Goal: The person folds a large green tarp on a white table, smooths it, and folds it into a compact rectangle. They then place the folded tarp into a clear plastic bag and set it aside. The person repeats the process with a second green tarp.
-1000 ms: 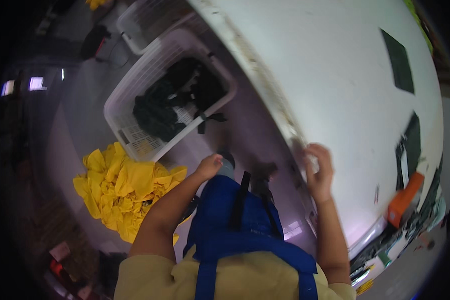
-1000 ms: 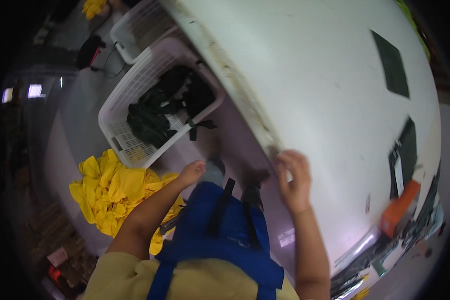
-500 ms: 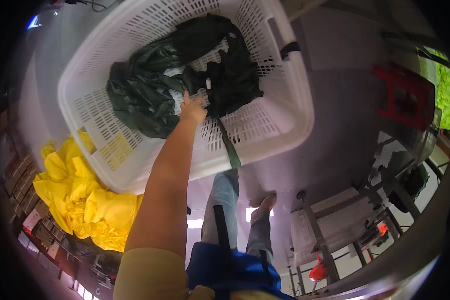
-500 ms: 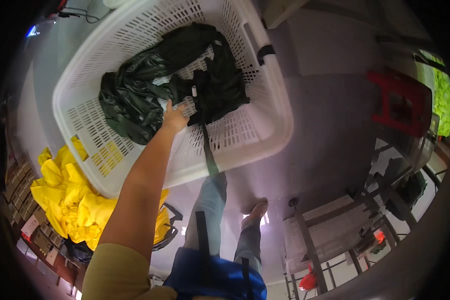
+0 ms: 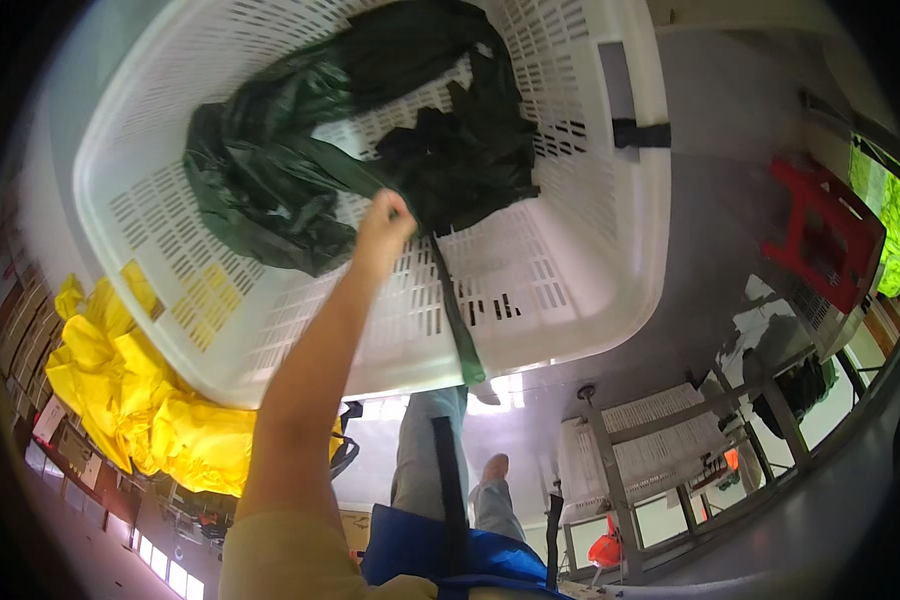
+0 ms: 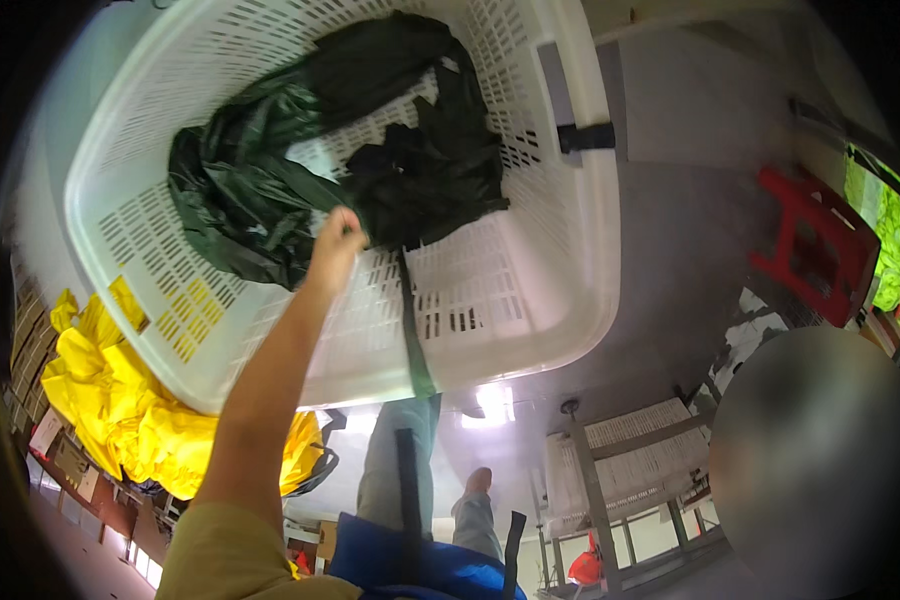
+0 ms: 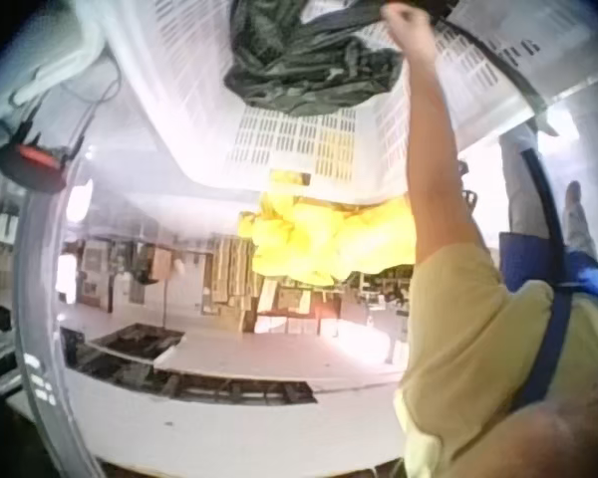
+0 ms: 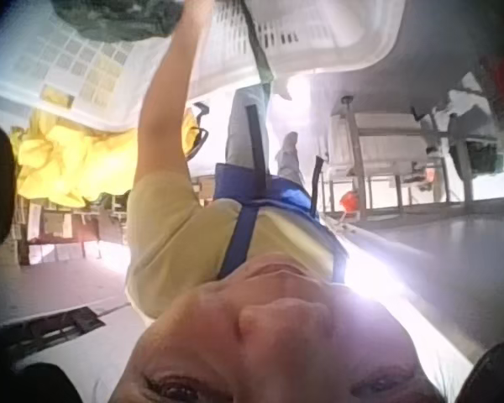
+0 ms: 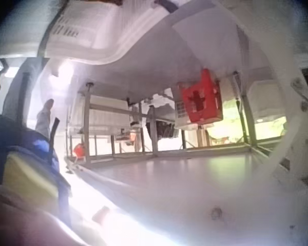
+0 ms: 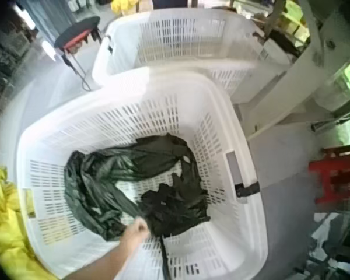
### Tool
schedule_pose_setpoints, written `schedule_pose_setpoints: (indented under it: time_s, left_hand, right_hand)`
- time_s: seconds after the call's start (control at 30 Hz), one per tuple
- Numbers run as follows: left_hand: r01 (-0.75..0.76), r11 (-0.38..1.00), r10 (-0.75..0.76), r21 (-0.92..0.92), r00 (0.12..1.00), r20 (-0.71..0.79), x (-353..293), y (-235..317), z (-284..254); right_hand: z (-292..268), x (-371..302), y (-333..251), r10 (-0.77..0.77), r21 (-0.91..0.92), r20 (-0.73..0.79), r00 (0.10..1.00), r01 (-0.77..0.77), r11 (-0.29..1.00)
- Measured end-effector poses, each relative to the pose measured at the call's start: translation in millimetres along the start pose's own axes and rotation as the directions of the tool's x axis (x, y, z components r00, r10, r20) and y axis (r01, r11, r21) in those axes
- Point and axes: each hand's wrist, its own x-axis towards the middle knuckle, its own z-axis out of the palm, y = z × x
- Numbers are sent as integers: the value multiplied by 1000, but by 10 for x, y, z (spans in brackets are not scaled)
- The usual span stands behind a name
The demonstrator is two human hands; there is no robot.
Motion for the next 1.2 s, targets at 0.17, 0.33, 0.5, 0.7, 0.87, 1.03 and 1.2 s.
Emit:
schedule_pose_setpoints:
  time_s: [0.17, 0.33, 0.5, 0.7, 0.87, 1.03, 1.2]
  left_hand:
    - [84, 917, 122, -391, 873, 473, -2129, 1412, -235]
    - [423, 586, 724, -691, 110, 681, -3589, 2783, 36]
    - [440, 677, 722, -590, -244, 647, -4367, 3395, 94]
    - [319, 751, 652, -578, -221, 725, -4839, 3490, -167]
    - [714, 341, 199, -612, 582, 789, -4635, 2598, -950]
    - [241, 489, 36, -838, 955, 296, -4453, 2625, -529]
    - [-130, 426, 601, -895, 780, 173, -4826, 3253, -1199]
  right_hand:
    - [-114, -177, 76, 51, 88, 102, 993, -60, 994]
    - [-159, -427, 49, 231, 195, 396, 889, -327, 924]
    - [-188, -700, -1328, -397, 185, 895, 204, -979, -86]
    - [-175, -389, -2001, -445, 360, 889, 109, -768, 530]
    - [-2039, -509, -1801, -811, 826, 524, -260, -75, 558]
    - [-3487, -884, -757, -941, 976, 33, -338, -194, 104]
    - [-4072, -945, 431, -967, 998, -62, -248, -1, -63]
